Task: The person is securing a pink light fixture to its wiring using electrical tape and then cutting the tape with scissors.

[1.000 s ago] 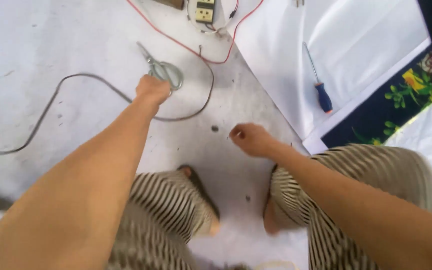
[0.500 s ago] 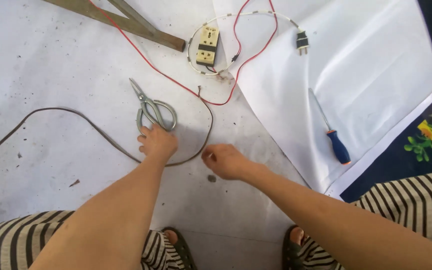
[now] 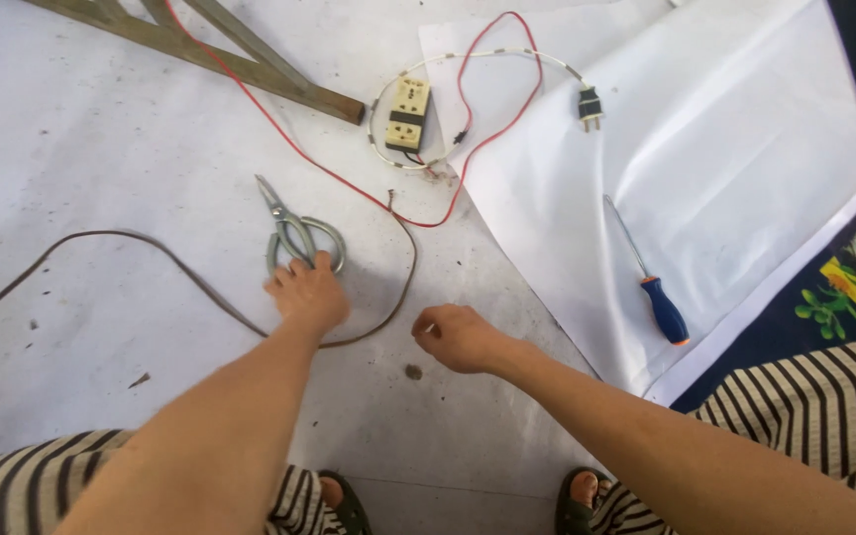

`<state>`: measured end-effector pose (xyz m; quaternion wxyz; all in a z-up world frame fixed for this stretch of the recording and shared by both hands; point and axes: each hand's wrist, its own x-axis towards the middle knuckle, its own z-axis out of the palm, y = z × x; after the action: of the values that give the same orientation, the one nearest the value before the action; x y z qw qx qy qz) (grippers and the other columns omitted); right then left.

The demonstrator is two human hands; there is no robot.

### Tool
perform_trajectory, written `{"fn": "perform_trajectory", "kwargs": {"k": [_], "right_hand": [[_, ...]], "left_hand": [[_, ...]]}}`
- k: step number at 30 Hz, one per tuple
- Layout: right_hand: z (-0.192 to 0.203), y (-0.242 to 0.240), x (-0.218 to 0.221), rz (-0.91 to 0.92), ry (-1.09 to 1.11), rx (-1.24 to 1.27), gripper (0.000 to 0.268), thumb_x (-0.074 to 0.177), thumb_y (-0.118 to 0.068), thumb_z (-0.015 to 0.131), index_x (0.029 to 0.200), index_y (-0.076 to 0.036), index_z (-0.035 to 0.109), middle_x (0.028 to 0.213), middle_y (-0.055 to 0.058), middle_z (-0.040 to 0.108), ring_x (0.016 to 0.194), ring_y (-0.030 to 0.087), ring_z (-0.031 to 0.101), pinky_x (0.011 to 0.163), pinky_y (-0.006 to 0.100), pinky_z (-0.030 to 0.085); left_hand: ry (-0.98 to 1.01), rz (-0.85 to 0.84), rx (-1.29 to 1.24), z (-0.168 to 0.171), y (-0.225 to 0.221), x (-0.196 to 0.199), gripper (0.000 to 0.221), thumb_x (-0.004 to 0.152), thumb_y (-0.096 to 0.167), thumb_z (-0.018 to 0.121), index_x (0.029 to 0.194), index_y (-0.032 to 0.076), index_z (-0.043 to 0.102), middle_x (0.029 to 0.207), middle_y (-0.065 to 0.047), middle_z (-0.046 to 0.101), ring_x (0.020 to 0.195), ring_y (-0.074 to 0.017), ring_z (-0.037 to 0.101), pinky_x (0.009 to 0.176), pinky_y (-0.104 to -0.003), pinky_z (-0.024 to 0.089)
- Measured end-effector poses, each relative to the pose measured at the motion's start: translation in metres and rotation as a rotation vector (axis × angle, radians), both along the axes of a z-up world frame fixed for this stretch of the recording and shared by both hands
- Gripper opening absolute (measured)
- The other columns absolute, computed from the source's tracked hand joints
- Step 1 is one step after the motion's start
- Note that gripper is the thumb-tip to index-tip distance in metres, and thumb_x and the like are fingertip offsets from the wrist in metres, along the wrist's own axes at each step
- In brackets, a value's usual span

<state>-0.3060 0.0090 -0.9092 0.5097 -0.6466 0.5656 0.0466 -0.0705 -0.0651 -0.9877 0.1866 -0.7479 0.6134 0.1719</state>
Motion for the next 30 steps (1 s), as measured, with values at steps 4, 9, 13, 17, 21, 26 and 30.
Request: {"fn": "perform_trajectory", "kwargs": {"k": [4,9,13,17,21,26,30], "right_hand": [[-0.002,0.002,-0.006,-0.061,-0.002,0.046,0.039,0.1,-0.03,0.056,0.132,-0.011,0.066,0.114,0.016,0.075,0.106,0.029,0.073,0.089,0.04,0.06],[-0.002,0.004,-0.006,-0.056,-0.036,0.09,0.039,0.1,-0.027,0.055,0.132,-0.007,0.066,0.112,0.018,0.075,0.106,0.032,0.073,0.091,0.043,0.059],[0.012,-0.002,-0.005,-0.111,-0.123,0.101,0.044,0.098,-0.025,0.053,0.131,0.001,0.064,0.106,0.026,0.074,0.108,0.041,0.07,0.096,0.052,0.054],[0.019,0.007,-0.005,-0.658,-0.443,0.184,0.036,0.093,-0.021,0.061,0.122,-0.001,0.07,0.091,0.02,0.074,0.079,0.026,0.071,0.064,0.032,0.058],[0.157,-0.006,-0.011,-1.154,-0.76,0.476,0.036,0.106,-0.024,0.043,0.125,-0.003,0.064,0.105,0.014,0.069,0.085,0.022,0.063,0.074,0.036,0.053],[0.262,0.006,-0.022,-1.109,-0.924,0.722,0.069,0.09,-0.064,0.054,0.107,0.001,0.067,0.095,0.012,0.068,0.079,0.017,0.062,0.073,0.032,0.053],[0.357,0.042,-0.047,-1.368,-0.985,0.934,0.067,0.086,-0.055,0.064,0.136,-0.011,0.059,0.141,0.011,0.062,0.134,0.035,0.057,0.111,0.055,0.044]], "left_hand": [[-0.191,-0.243,-0.076,-0.011,-0.002,0.02,0.025,0.098,0.02,0.048,0.121,0.022,0.058,0.124,-0.016,0.067,0.124,-0.0372,0.049,0.098,-0.052,0.033],[-0.109,-0.172,-0.137,-0.015,0.003,0.018,0.016,0.099,0.014,0.051,0.114,0.017,0.057,0.119,-0.022,0.066,0.119,-0.0418,0.054,0.097,-0.052,0.037],[0.128,0.061,-0.226,-0.004,-0.015,0.009,0.075,0.093,0.023,0.075,0.156,0.01,0.036,0.142,-0.036,0.05,0.137,-0.0537,0.042,0.112,-0.064,0.035],[0.391,0.313,-0.48,0.087,-0.039,-0.035,0.052,0.1,0.014,0.065,0.144,0.01,0.04,0.121,-0.029,0.063,0.121,-0.0501,0.06,0.102,-0.062,0.047],[0.879,0.42,-0.349,0.191,-0.019,-0.063,0.026,0.085,0.007,0.059,0.111,0.01,0.06,0.088,-0.009,0.067,0.074,-0.0217,0.064,0.063,-0.033,0.053],[0.628,-0.058,-0.536,0.34,0.085,-0.135,0.04,0.082,0.017,0.056,0.122,0.018,0.054,0.09,-0.017,0.073,0.082,-0.0436,0.069,0.07,-0.056,0.051],[0.411,-0.204,-0.539,0.477,0.139,-0.166,0.02,0.086,0.011,0.06,0.102,0.021,0.058,0.091,-0.013,0.066,0.088,-0.0404,0.07,0.075,-0.049,0.053]]}}
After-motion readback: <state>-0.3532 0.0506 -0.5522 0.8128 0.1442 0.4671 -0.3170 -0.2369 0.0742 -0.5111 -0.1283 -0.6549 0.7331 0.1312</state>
